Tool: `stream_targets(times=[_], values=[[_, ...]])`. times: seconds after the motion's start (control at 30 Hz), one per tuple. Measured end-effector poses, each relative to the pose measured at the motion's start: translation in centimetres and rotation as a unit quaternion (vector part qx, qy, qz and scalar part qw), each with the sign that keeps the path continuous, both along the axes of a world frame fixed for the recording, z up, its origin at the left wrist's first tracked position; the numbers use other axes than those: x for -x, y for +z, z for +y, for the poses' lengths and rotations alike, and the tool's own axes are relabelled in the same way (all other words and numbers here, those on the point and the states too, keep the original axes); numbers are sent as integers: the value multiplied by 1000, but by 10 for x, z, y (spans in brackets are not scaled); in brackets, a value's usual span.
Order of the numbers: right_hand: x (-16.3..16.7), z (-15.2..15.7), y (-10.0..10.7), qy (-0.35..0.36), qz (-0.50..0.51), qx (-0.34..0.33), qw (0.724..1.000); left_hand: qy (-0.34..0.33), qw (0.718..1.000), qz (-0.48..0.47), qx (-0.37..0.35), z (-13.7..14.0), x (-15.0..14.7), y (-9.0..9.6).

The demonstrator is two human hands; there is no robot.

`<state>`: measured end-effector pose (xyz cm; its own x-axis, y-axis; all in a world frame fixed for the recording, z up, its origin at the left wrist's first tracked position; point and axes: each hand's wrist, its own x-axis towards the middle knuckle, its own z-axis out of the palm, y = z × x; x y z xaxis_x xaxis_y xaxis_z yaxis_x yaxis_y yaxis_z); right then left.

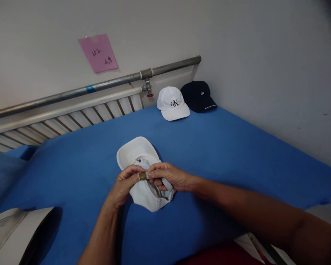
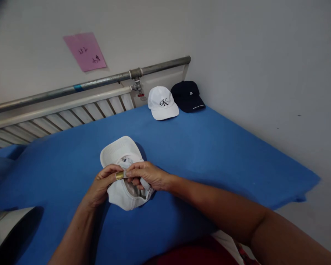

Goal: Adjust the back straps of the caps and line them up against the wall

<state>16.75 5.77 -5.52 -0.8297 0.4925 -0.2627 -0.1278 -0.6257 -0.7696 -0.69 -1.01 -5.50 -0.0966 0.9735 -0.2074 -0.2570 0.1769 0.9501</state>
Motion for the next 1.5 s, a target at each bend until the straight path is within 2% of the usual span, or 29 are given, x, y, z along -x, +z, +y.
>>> stream_targets(times=[0.13,0.27,0.47,0.63,0.8,0.9,1.07,1.27,1.37,1.5], values=[[0,0,-1,19,33,63,997,-5,1000,-11,0,-1,2,1],[0,0,-3,31,51,87,994,-22,999,-32,-2,-2,2,0],[1,3,-2,61,47,80,994,-18,1000,-22,13,-2,2,-3],[3,0,1,38,37,57,997,-18,1000,-3,11,1,-1,0],[4,1,-6,24,64,94,993,-44,999,-6,-14,-2,0,1],[4,2,-9,23,70,99,992,-62,996,42,-46,-3,3,-2],[3,1,-8,14,69,91,993,-39,978,176,-106,-4,3,1],[4,0,-8,-5,72,66,995,-1,916,351,-193,-11,-2,13],[4,0,-8,0,77,60,995,14,905,366,-215,-13,-5,13],[3,1,-6,15,84,77,993,1,928,312,-201,-12,-7,8]])
